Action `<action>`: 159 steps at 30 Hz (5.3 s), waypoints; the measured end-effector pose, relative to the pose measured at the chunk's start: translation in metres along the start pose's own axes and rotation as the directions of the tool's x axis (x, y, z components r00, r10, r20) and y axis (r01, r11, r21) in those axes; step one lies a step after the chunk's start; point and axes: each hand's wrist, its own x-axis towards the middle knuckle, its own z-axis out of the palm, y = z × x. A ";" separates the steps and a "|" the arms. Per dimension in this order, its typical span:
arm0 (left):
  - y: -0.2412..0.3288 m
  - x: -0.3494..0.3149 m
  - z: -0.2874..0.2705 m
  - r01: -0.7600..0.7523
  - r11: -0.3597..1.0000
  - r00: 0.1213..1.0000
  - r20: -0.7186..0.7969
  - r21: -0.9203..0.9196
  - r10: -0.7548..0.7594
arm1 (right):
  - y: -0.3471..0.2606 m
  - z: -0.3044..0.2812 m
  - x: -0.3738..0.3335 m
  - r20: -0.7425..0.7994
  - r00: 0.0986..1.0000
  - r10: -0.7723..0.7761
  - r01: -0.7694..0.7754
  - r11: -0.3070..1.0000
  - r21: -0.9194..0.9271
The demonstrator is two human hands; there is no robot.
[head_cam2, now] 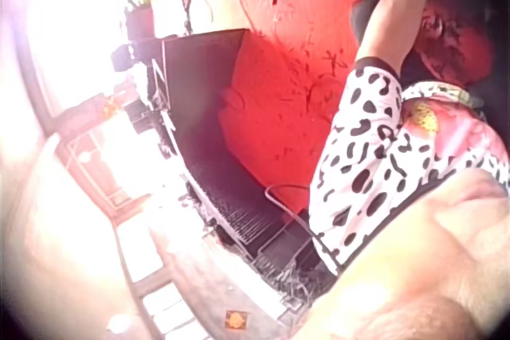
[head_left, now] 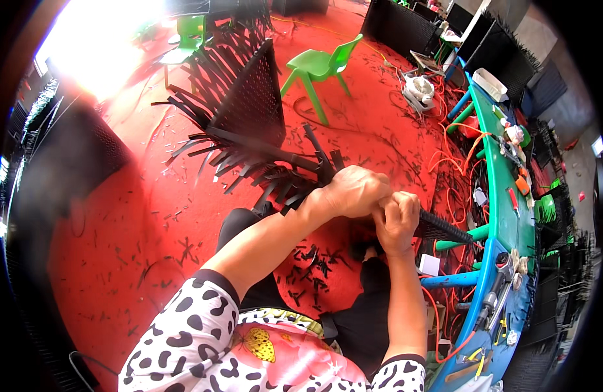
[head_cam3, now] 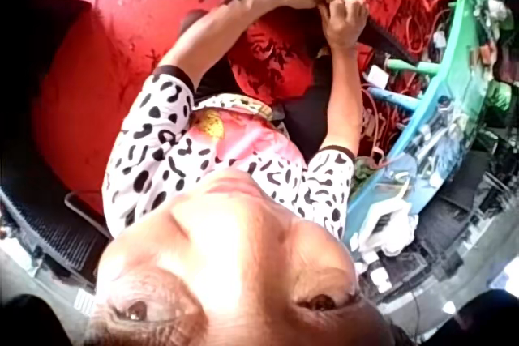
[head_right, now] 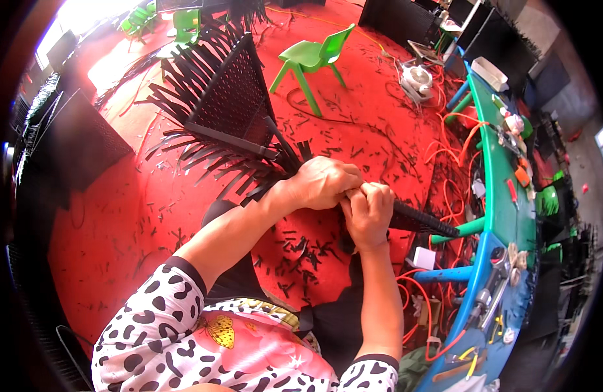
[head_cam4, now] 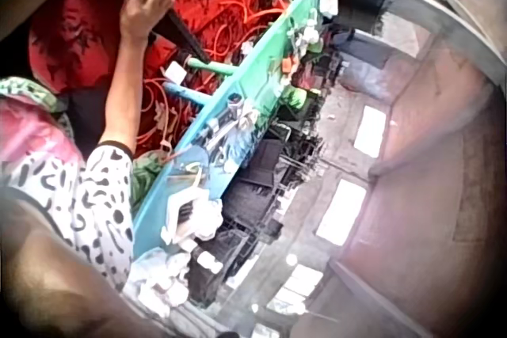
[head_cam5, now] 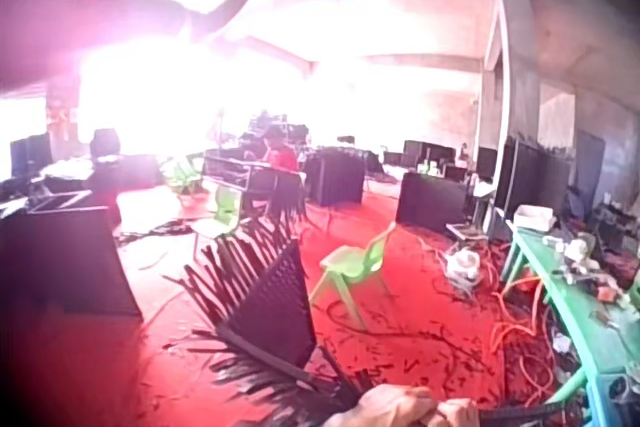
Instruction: The person weaves black plastic strips onto a chair frame. They secure the strips using a staple gun and trim excess material with pliers. They also use a hammer to tap staples into the frame.
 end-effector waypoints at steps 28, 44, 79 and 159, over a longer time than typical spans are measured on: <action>-0.004 0.007 -0.014 -0.067 0.998 0.998 0.017 -0.019 0.067 | -0.039 0.024 -0.025 0.725 0.317 0.611 -0.543 -0.510 0.667; 0.005 0.003 -0.015 -0.057 0.997 0.995 0.079 -0.053 0.061 | -0.013 -0.004 -0.036 0.482 0.586 0.651 -0.803 0.385 0.455; 0.022 -0.023 0.008 -0.072 0.985 0.981 -0.167 0.156 0.098 | -0.003 -0.056 0.007 0.304 0.921 0.245 -0.319 0.921 0.223; 0.029 -0.026 -0.029 0.055 0.998 0.997 -0.059 0.008 -0.054 | 0.031 -0.188 -0.219 -0.053 0.708 0.704 -0.704 0.700 -0.119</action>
